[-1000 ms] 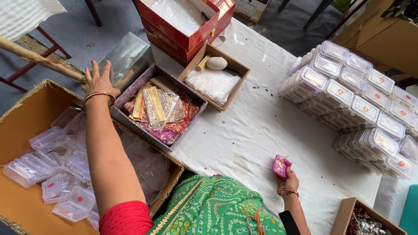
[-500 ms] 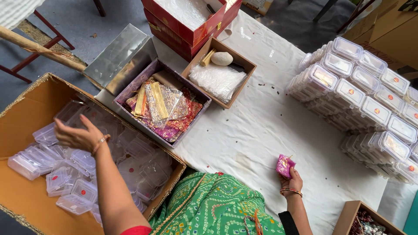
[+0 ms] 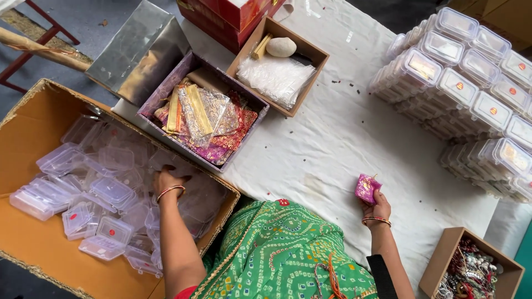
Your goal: The person wraps small jewelry items in decorative paper and places them into small plastic containers. They also place a beaded bracelet into a clear plastic bag. The person stacks the filled containers on the table.
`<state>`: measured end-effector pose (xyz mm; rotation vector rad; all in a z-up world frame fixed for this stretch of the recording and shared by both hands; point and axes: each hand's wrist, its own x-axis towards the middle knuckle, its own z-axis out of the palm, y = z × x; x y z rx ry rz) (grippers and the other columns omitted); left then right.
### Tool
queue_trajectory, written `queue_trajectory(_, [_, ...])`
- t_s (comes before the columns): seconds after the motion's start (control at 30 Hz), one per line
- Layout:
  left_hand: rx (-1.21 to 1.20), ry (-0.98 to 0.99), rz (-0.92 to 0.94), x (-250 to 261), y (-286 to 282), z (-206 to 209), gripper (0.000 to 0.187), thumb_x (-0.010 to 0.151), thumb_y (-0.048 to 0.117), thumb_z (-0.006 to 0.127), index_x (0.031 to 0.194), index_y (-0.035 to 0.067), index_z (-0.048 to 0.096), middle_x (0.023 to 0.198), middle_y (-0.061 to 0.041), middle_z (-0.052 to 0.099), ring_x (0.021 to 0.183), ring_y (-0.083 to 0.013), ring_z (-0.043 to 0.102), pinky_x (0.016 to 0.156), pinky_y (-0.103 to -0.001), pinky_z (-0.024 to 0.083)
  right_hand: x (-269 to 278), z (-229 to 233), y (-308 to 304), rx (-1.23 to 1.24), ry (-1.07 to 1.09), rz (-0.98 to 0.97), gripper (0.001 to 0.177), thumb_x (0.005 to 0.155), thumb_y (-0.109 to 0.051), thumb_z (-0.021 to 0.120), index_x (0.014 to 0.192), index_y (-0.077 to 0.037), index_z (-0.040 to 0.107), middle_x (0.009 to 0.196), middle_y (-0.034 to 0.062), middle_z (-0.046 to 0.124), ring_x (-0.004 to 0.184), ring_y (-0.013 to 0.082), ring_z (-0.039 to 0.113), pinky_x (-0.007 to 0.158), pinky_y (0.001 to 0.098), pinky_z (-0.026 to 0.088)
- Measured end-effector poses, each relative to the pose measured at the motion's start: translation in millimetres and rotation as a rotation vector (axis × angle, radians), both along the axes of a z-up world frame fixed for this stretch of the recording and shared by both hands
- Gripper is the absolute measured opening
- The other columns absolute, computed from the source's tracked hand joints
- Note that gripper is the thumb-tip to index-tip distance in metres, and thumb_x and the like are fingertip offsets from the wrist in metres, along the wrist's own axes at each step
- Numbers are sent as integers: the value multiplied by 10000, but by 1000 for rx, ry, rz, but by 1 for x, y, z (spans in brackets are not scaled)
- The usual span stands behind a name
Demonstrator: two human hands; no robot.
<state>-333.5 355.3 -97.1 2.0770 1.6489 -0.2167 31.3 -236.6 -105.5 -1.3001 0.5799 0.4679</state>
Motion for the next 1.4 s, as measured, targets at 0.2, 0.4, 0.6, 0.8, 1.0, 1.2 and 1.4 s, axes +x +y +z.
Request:
queue_trajectory(0.2, [695, -301, 165, -10, 26, 156, 578, 731, 339, 972, 1201, 182, 674, 1260, -108, 496, 1188, -290, 530, 863, -412, 519, -9, 1, 9, -33, 13, -16, 240, 1070, -277, 544, 1177, -69, 597, 1077, 67, 704, 913, 232, 715, 831, 448, 610])
queue_trajectory(0.4, [-54, -1219, -277, 115, -3, 176, 402, 955, 356, 797, 1149, 60, 604, 937, 43, 549, 777, -61, 495, 674, -207, 433, 4, 19, 73, 23, -120, 211, 284, 1057, -265, 589, 1179, -13, 638, 1034, 88, 691, 887, 194, 706, 815, 424, 624])
queue_trajectory(0.6, [-433, -683, -620, 267, -123, 146, 466, 919, 520, 703, 1063, 76, 694, 750, -51, 715, 597, -90, 650, 534, -238, 495, 14, 85, 154, 69, -354, 455, 233, 1035, -173, 592, 1196, -5, 598, 1007, 67, 692, 861, 157, 698, 755, 354, 636])
queue_trajectory(0.8, [-740, -660, -638, 317, -190, 118, 399, 894, 449, 729, 1011, 68, 734, 888, -38, 707, 711, -122, 648, 602, -280, 556, 13, 106, 138, -828, -901, 567, 141, 1044, -35, 585, 1171, 3, 537, 936, 139, 735, 822, 263, 727, 713, 373, 584])
queue_trajectory(1.0, [-760, -683, -574, 322, -210, 125, 265, 879, 291, 674, 1000, 73, 763, 928, -8, 721, 816, -127, 591, 737, -293, 476, -29, 194, 135, -1003, -1479, 560, 178, 919, -52, 685, 1094, -19, 686, 1172, 159, 687, 938, 321, 688, 810, 425, 579])
queue_trajectory(1.2, [-1060, -711, -482, 327, -213, 58, 343, 893, 316, 669, 1089, 75, 812, 1059, -80, 735, 908, -166, 607, 783, -308, 494, -46, 209, 133, -1026, -1758, 747, 488, 824, -407, 766, 1082, 1, 694, 1145, 125, 682, 972, 276, 694, 900, 431, 545])
queue_trajectory(1.4, [-1252, -702, -580, 307, -221, 108, 909, 772, 710, 616, 1510, 222, 409, 1430, -70, 514, 1348, -237, 499, 987, -403, 509, -40, 163, 112, -1126, -1676, 681, 347, 935, -354, 751, 1041, -24, 724, 1112, 105, 727, 919, 248, 716, 818, 383, 575])
